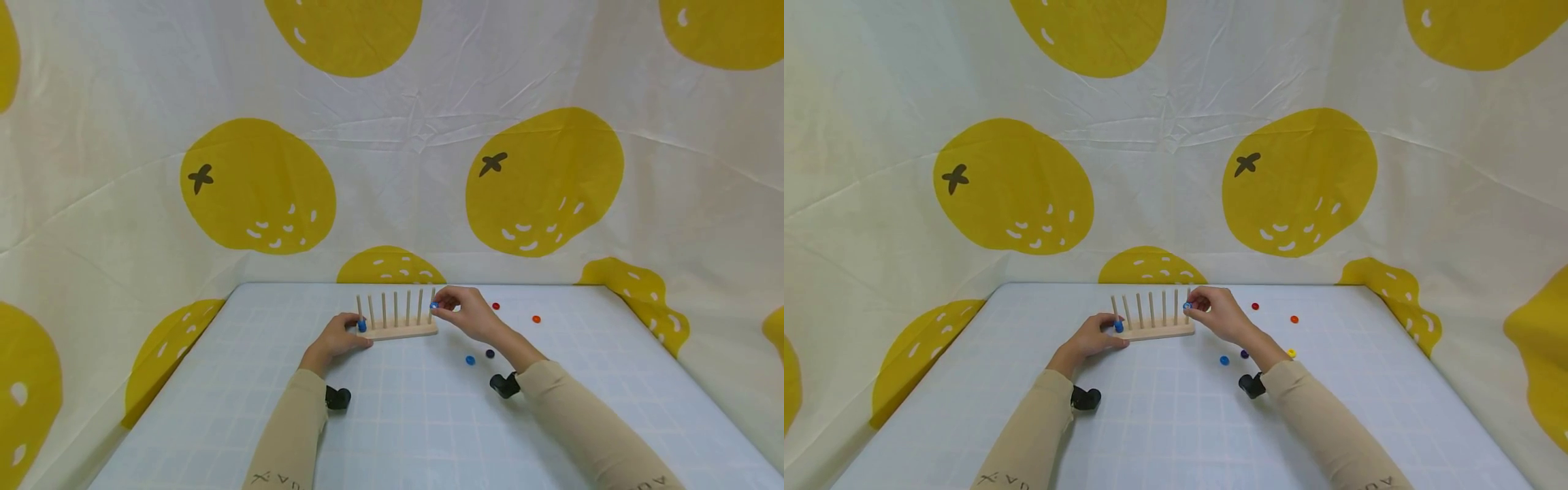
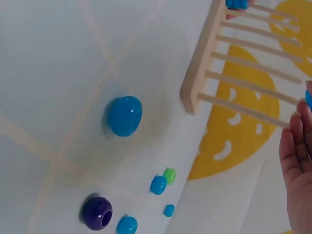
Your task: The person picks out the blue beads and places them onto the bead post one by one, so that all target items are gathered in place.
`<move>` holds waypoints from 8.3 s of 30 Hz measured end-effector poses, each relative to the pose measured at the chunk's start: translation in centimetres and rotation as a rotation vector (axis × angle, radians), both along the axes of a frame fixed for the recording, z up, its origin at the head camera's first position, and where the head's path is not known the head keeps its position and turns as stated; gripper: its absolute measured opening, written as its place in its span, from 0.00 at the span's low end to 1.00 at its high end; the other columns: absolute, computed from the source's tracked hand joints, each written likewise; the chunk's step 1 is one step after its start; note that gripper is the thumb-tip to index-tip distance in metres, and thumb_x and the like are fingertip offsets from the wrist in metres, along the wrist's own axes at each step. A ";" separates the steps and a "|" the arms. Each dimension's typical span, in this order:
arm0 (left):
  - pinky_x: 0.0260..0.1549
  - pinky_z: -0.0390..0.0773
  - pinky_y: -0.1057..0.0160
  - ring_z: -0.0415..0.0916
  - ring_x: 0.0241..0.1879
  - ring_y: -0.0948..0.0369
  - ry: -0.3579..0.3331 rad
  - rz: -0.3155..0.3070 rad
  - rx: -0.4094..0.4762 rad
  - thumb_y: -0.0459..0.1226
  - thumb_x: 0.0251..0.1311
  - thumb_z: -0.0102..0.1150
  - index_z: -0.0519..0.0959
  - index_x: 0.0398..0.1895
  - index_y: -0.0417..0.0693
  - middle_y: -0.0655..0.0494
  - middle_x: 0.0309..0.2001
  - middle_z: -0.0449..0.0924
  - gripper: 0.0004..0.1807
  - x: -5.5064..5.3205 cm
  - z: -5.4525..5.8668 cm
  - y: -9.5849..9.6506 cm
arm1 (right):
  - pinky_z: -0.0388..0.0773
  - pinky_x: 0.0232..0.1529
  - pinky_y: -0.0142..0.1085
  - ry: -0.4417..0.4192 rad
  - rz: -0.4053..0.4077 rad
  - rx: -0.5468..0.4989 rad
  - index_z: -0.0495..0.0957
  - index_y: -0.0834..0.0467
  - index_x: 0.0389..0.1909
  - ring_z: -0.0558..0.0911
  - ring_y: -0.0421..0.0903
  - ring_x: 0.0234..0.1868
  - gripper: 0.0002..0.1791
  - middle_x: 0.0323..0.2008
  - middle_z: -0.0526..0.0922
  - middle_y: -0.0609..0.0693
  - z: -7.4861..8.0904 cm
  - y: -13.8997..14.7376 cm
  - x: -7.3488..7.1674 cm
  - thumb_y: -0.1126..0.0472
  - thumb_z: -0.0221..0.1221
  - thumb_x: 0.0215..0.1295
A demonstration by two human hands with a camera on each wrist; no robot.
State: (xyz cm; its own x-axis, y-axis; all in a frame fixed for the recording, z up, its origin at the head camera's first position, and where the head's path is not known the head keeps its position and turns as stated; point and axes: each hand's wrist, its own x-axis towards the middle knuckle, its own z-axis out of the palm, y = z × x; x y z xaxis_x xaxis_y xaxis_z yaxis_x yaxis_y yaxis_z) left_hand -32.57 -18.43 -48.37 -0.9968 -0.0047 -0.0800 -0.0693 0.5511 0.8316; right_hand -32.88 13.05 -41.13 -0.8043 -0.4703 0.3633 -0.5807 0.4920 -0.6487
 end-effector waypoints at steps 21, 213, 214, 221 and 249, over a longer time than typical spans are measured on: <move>0.71 0.62 0.41 0.66 0.69 0.43 0.004 -0.008 -0.019 0.38 0.50 0.79 0.76 0.65 0.41 0.40 0.67 0.73 0.37 -0.1 0.1 -0.1 | 0.82 0.42 0.39 0.035 0.076 0.012 0.84 0.60 0.43 0.79 0.44 0.37 0.08 0.34 0.84 0.47 1.3 -4.0 -0.4 0.62 0.67 0.68; 0.73 0.59 0.41 0.62 0.71 0.41 -0.002 0.001 -0.002 0.37 0.51 0.79 0.71 0.69 0.37 0.37 0.70 0.69 0.42 0.2 0.4 0.0 | 0.77 0.47 0.42 -0.384 -0.217 0.362 0.82 0.59 0.40 0.76 0.49 0.40 0.10 0.36 0.82 0.50 -3.7 9.9 -2.0 0.57 0.69 0.65; 0.73 0.59 0.41 0.62 0.71 0.41 0.000 0.000 -0.004 0.37 0.51 0.79 0.71 0.69 0.37 0.37 0.70 0.69 0.42 0.3 0.3 0.0 | 0.77 0.47 0.43 -0.383 -0.216 0.364 0.82 0.59 0.40 0.76 0.49 0.40 0.10 0.36 0.82 0.50 -3.7 9.9 -2.0 0.57 0.69 0.65; 0.73 0.59 0.41 0.63 0.71 0.42 -0.002 0.000 -0.007 0.38 0.51 0.79 0.71 0.70 0.38 0.37 0.70 0.70 0.42 0.3 0.3 0.1 | 0.77 0.46 0.41 -0.391 -0.211 0.335 0.82 0.59 0.39 0.76 0.49 0.40 0.10 0.37 0.82 0.50 -3.8 9.8 -2.0 0.57 0.69 0.66; 0.71 0.62 0.42 0.66 0.68 0.42 0.031 -0.012 -0.019 0.37 0.50 0.79 0.72 0.68 0.35 0.37 0.66 0.72 0.41 0.0 0.0 0.0 | 0.78 0.45 0.41 -0.089 -0.041 0.143 0.84 0.59 0.40 0.80 0.44 0.38 0.08 0.34 0.84 0.45 -0.7 3.1 -0.3 0.58 0.67 0.68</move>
